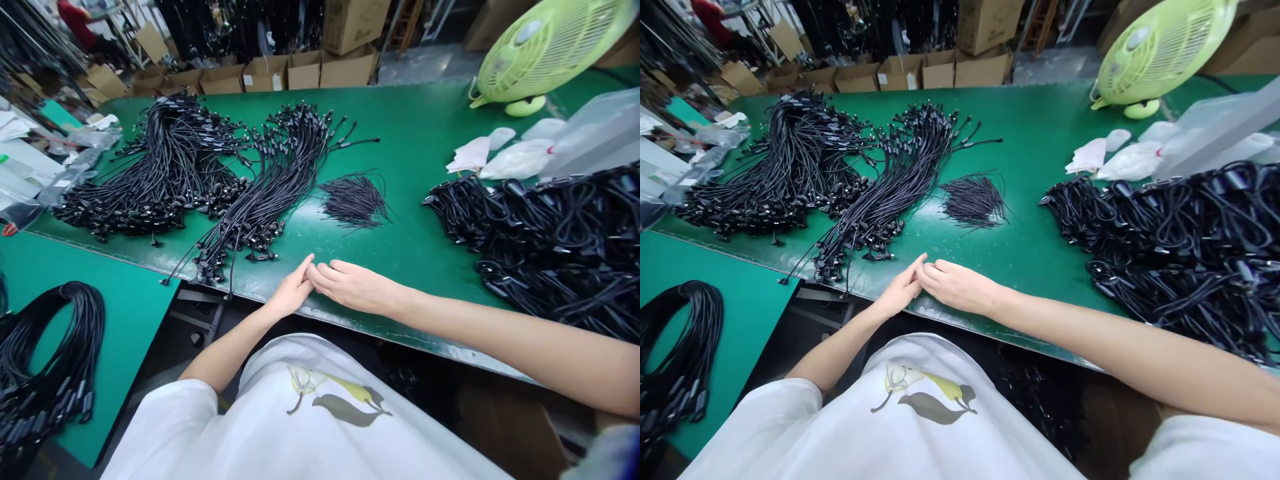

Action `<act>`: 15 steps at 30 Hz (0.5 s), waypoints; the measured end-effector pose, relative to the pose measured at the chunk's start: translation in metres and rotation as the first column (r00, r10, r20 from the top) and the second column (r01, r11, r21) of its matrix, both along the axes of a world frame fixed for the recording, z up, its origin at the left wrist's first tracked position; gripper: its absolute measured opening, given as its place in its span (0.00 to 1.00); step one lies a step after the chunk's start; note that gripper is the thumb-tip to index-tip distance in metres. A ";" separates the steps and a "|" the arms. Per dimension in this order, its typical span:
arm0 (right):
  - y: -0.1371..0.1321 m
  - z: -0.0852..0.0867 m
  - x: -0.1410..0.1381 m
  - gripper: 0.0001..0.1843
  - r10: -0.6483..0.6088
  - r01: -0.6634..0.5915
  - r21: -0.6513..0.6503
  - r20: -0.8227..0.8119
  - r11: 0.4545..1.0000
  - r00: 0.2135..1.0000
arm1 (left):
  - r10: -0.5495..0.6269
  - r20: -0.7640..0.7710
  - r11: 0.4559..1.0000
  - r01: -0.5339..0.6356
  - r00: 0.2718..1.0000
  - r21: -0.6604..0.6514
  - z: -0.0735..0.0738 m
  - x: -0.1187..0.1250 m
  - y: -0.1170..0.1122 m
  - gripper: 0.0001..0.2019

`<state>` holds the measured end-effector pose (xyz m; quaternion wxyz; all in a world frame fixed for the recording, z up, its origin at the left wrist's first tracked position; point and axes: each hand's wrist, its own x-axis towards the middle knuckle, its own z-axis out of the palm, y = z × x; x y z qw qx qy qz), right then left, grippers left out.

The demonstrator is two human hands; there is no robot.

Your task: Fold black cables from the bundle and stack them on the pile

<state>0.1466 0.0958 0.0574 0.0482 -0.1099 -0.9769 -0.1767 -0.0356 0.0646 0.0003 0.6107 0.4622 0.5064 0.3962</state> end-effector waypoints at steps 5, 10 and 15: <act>-0.001 0.003 -0.001 0.19 0.063 -0.062 -0.013 0.117 0.998 0.991 | -0.124 -0.105 0.992 0.127 0.987 0.017 -0.001 0.003 -0.004 0.30; -0.015 -0.003 -0.003 0.24 0.013 -0.009 -0.050 0.090 0.999 0.996 | -0.159 -0.277 0.981 0.183 0.948 0.065 -0.003 0.009 -0.007 0.25; -0.023 -0.020 -0.004 0.21 -0.070 0.080 -0.083 0.114 0.993 0.991 | -0.205 -0.270 0.978 0.211 0.941 -0.008 -0.007 0.018 -0.009 0.25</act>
